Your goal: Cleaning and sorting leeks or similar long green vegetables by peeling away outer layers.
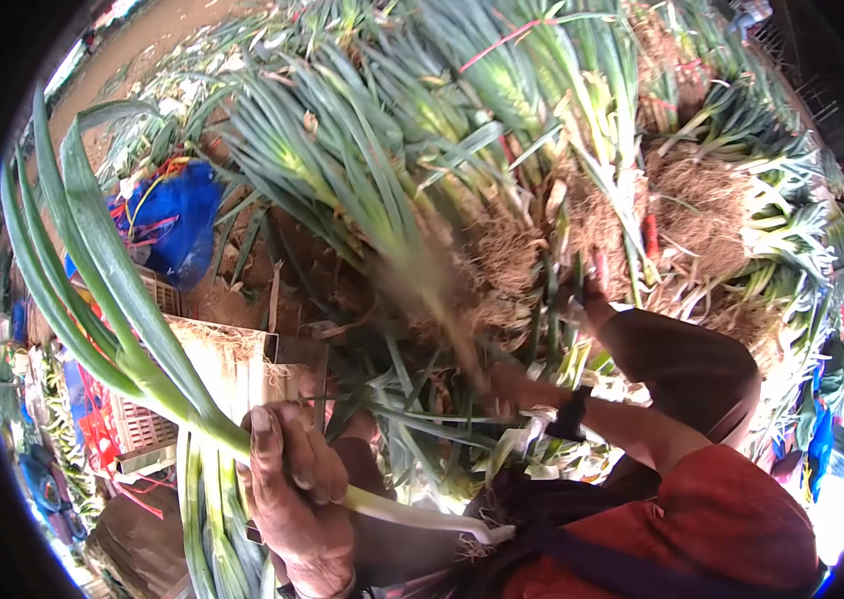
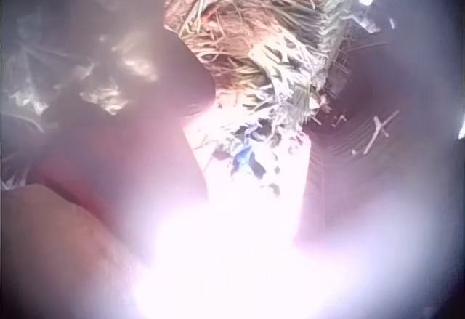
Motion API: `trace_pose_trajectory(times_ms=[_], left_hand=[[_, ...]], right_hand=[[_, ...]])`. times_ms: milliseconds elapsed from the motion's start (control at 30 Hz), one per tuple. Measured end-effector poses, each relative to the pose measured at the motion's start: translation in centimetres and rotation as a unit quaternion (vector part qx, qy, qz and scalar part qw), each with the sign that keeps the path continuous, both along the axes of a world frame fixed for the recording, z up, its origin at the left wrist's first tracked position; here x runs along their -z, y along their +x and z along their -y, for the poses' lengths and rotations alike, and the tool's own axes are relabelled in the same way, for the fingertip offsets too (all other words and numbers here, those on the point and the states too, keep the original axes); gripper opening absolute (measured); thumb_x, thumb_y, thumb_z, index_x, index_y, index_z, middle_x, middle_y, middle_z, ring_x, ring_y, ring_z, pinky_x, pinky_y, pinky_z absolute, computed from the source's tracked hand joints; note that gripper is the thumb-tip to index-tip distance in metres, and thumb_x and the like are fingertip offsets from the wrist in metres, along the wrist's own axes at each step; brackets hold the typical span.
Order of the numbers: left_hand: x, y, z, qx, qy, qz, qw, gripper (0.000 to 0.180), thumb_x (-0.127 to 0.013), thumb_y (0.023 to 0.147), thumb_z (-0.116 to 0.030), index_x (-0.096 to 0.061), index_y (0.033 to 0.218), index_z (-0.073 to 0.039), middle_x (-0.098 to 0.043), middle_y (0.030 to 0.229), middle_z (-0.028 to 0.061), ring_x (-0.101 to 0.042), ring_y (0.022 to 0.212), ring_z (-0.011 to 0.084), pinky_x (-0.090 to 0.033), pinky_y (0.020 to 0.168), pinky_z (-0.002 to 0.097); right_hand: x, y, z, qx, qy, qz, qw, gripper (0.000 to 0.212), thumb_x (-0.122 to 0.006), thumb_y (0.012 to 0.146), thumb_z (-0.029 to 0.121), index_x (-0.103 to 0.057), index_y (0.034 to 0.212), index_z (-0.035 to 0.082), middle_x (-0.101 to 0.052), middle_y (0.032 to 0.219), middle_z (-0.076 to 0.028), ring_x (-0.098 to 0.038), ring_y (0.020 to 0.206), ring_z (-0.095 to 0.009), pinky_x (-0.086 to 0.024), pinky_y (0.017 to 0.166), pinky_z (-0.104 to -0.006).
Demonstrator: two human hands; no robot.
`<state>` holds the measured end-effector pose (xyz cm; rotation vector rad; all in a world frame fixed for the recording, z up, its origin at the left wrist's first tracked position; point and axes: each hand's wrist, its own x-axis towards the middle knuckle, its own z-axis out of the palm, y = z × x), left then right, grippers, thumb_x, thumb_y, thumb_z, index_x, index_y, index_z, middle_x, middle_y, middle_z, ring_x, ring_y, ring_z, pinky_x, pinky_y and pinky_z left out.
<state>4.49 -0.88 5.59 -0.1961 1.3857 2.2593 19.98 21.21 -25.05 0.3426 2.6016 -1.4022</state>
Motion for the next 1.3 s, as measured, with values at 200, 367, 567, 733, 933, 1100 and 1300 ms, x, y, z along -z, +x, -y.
trace_pose_trajectory(times_ms=[200,367,567,733,933,1100,1300], left_hand=[[0.7,1.1,0.3,-0.019,-0.04,-0.061,0.997,0.031,-0.062,0.091,-0.025,-0.061,0.107,0.001,-0.037,0.053,-0.0054,-0.027,0.038,0.0039,-0.022,0.036,0.0213],[2.7,0.3,-1.3,-0.005,-0.083,-0.102,0.991,0.027,-0.061,0.089,-0.015,-0.064,0.114,-0.005,-0.046,0.062,-0.0054,-0.037,0.044,0.0032,-0.03,0.039,0.0177],[2.5,-0.1,-0.4,0.025,-0.036,-0.112,0.993,0.034,-0.07,0.084,-0.023,-0.064,0.111,-0.003,-0.07,0.092,0.0102,-0.038,0.045,0.0034,-0.031,0.041,0.0174],[1.4,0.9,-1.6,0.085,0.086,-0.082,0.989,0.028,-0.073,0.083,-0.027,-0.055,0.091,-0.007,-0.062,0.074,0.0059,-0.038,0.044,0.0049,-0.03,0.038,0.0183],[1.6,1.6,-1.1,0.092,0.075,-0.073,0.99,0.022,-0.075,0.08,-0.017,-0.063,0.095,-0.005,-0.067,0.076,0.0104,-0.049,0.044,0.0077,-0.036,0.037,0.0192],[1.7,2.5,-1.7,0.095,0.052,-0.113,0.988,0.02,-0.072,0.082,-0.012,-0.059,0.092,-0.003,-0.059,0.07,0.0054,-0.05,0.049,0.011,-0.036,0.042,0.0221],[2.3,2.3,-1.4,0.121,0.047,-0.136,0.982,0.021,-0.071,0.082,-0.014,-0.059,0.093,-0.002,-0.059,0.072,0.0053,-0.053,0.055,0.0132,-0.037,0.046,0.0241]], right_hand=[[-6.6,0.9,4.6,0.094,-0.486,0.045,0.868,0.027,-0.047,0.098,0.028,-0.053,0.109,0.005,-0.056,0.078,-0.004,-0.055,0.067,-0.016,-0.046,0.059,-0.0307],[-16.2,-3.3,3.1,0.22,-0.511,-0.033,0.831,0.021,-0.052,0.097,0.027,-0.051,0.097,0.006,-0.053,0.07,-0.004,-0.045,0.049,-0.007,-0.033,0.038,-0.0225],[-24.4,3.1,6.8,0.093,-0.22,-0.142,0.961,0.018,-0.052,0.097,0.019,-0.05,0.099,0.001,-0.052,0.064,-0.004,-0.045,0.043,-0.008,-0.035,0.037,-0.0253],[-25.1,8.3,9.6,0.02,-0.136,-0.204,0.969,0.022,-0.057,0.093,0.011,-0.052,0.111,-0.001,-0.055,0.068,-0.008,-0.058,0.059,-0.015,-0.044,0.055,-0.0296],[-23.1,5.8,7.3,0.029,-0.054,-0.14,0.988,0.034,-0.057,0.094,0.025,-0.055,0.113,-0.003,-0.062,0.092,-0.013,-0.061,0.08,-0.016,-0.049,0.07,-0.0331],[-26.4,0.4,7.0,0.072,-0.309,-0.143,0.937,0.035,-0.058,0.093,0.019,-0.053,0.117,-0.006,-0.063,0.107,-0.013,-0.063,0.097,-0.019,-0.049,0.087,-0.0284],[-27.1,-1.7,6.6,0.105,-0.334,-0.075,0.934,0.023,-0.069,0.081,0.015,-0.06,0.099,0.003,-0.062,0.084,-0.006,-0.06,0.076,-0.014,-0.05,0.066,-0.0295]])
